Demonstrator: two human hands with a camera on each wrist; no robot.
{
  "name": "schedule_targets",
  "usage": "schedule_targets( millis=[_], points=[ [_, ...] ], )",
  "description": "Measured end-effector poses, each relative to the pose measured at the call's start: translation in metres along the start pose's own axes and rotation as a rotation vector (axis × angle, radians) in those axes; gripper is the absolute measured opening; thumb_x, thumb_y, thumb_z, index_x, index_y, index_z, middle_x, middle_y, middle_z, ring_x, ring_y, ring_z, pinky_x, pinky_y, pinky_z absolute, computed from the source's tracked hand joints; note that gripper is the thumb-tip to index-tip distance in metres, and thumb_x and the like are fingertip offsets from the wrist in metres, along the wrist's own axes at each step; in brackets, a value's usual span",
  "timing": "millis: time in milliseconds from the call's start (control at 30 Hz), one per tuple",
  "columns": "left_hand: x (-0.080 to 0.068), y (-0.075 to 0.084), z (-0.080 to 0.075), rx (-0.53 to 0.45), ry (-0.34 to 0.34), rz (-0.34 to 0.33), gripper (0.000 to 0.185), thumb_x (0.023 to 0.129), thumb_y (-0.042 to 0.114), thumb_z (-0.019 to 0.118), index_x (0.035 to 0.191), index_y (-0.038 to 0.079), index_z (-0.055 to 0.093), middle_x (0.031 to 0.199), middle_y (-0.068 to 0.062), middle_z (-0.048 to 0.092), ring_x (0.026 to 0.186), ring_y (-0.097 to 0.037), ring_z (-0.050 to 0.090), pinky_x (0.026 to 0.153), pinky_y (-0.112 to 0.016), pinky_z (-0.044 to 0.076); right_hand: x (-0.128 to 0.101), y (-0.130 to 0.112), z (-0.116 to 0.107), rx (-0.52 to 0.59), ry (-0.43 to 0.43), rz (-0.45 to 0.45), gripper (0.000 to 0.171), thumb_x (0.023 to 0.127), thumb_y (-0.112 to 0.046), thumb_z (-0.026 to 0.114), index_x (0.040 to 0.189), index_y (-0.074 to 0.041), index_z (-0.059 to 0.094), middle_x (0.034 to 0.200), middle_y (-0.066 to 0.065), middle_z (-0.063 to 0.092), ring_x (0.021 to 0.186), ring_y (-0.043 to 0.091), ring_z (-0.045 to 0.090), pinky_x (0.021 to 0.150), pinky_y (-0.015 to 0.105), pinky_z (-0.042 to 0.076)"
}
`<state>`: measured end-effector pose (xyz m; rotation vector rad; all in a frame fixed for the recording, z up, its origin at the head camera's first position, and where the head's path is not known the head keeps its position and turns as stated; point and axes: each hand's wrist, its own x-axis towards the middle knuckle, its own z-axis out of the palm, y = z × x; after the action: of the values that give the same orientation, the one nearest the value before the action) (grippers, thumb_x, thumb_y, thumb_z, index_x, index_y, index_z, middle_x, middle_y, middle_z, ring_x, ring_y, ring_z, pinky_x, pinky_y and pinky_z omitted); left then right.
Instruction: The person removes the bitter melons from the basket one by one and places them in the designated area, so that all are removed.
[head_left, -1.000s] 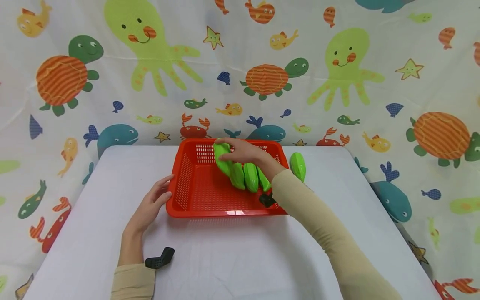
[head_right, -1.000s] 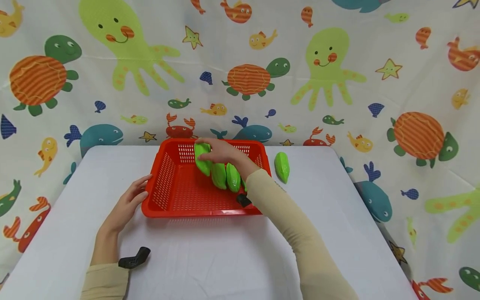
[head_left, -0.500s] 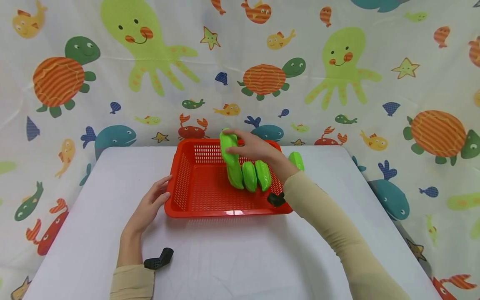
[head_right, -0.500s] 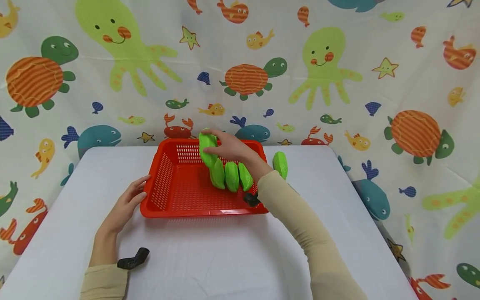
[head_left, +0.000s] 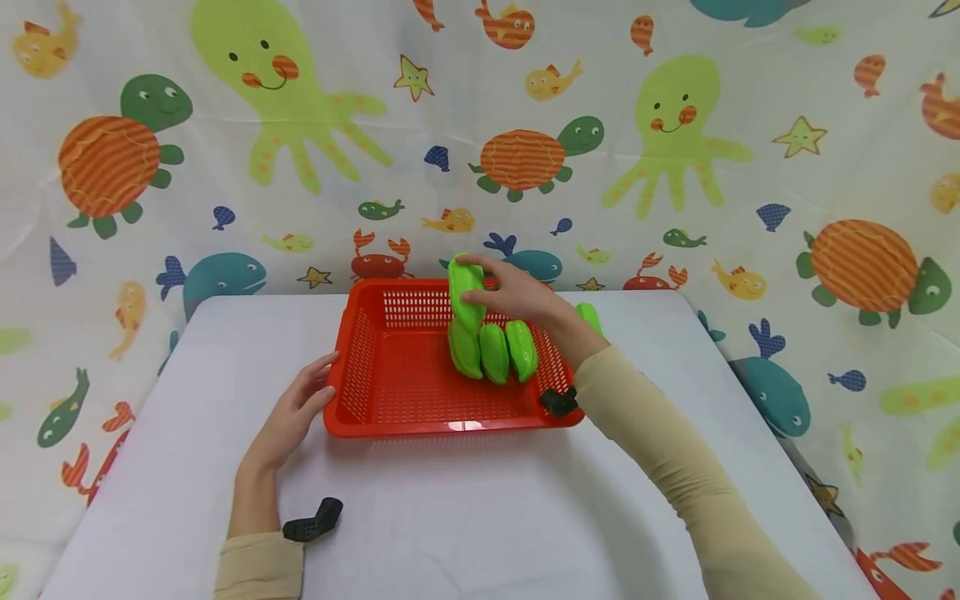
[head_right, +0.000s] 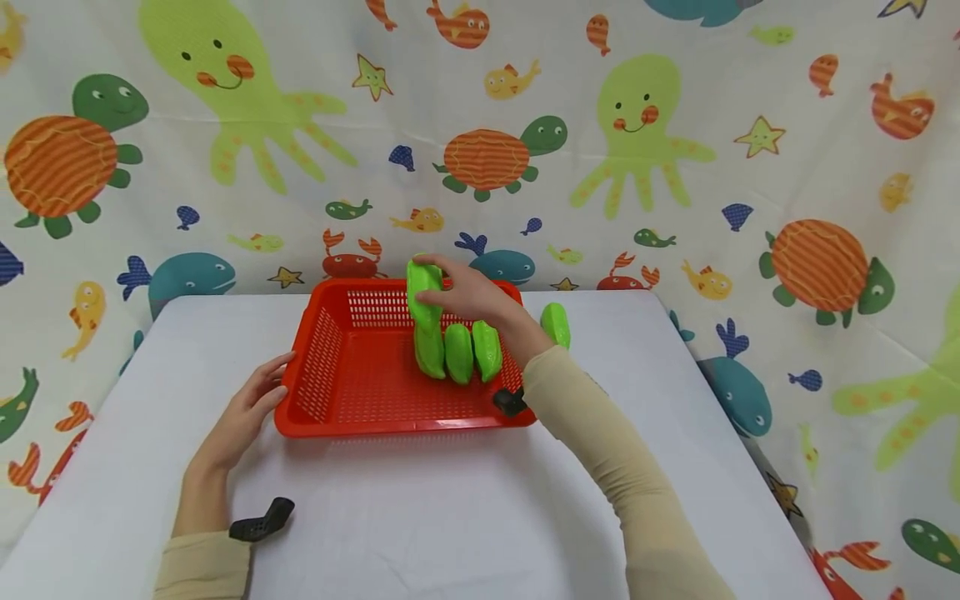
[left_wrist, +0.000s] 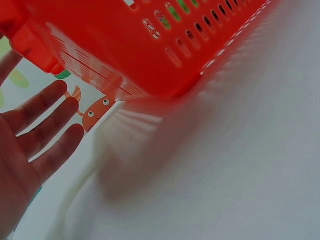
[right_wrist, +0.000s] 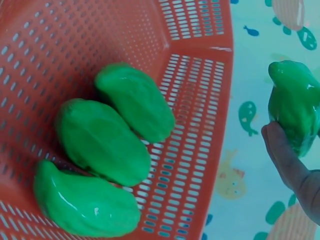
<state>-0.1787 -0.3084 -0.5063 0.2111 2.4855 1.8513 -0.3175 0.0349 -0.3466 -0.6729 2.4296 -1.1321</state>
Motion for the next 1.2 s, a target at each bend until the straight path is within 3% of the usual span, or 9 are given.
schedule_targets(
  millis=[267,600,867,1033,1200],
  points=[
    [0.005,0.000,0.001,0.009,0.002,-0.001,0.056,0.102,0.034,0.050,0.154,0.027,0.030,0.143,-0.012,0.043,0.129,-0.028,0.040,0.104,-0.060,0.037,-0.006,0.006,-0.016,0.087,0.044,0.033,0.058,0.095,-0.033,0.064,0.147,-0.034,0.039,0.132,0.011,0.046,0.115,0.026,0.056,0.094,0.045,0.050],
    [0.009,-0.004,-0.002,0.040,-0.005,0.008,0.056,0.102,0.034,0.049,0.154,0.027,0.030,0.142,-0.011,0.044,0.127,-0.024,0.043,0.102,-0.046,0.041,-0.012,0.031,-0.040,0.184,0.157,0.079,0.058,0.097,-0.027,0.061,0.150,-0.027,0.036,0.142,0.016,0.038,0.117,0.029,0.054,0.100,0.046,0.046],
    [0.010,-0.007,-0.004,0.010,-0.009,0.003,0.056,0.102,0.034,0.049,0.154,0.027,0.029,0.147,-0.013,0.040,0.129,-0.025,0.040,0.104,-0.061,0.037,-0.022,0.060,-0.059,0.238,0.241,0.114,0.059,0.097,-0.028,0.061,0.150,-0.028,0.036,0.152,0.012,0.029,0.130,0.027,0.045,0.103,0.047,0.044],
    [0.012,-0.007,-0.006,0.000,-0.007,0.002,0.057,0.102,0.034,0.050,0.154,0.026,0.030,0.148,-0.014,0.038,0.131,-0.029,0.038,0.104,-0.064,0.034,-0.030,0.071,-0.070,0.252,0.254,0.151,0.062,0.097,-0.029,0.061,0.152,-0.028,0.032,0.152,0.016,0.027,0.124,0.029,0.051,0.104,0.049,0.043],
    [0.015,-0.008,-0.007,0.002,-0.009,0.000,0.057,0.102,0.034,0.050,0.154,0.027,0.029,0.148,-0.014,0.038,0.131,-0.029,0.038,0.104,-0.064,0.035,-0.035,0.084,-0.078,0.272,0.266,0.170,0.064,0.098,-0.026,0.060,0.154,-0.026,0.029,0.152,0.015,0.027,0.127,0.031,0.046,0.106,0.049,0.041]
  ],
)
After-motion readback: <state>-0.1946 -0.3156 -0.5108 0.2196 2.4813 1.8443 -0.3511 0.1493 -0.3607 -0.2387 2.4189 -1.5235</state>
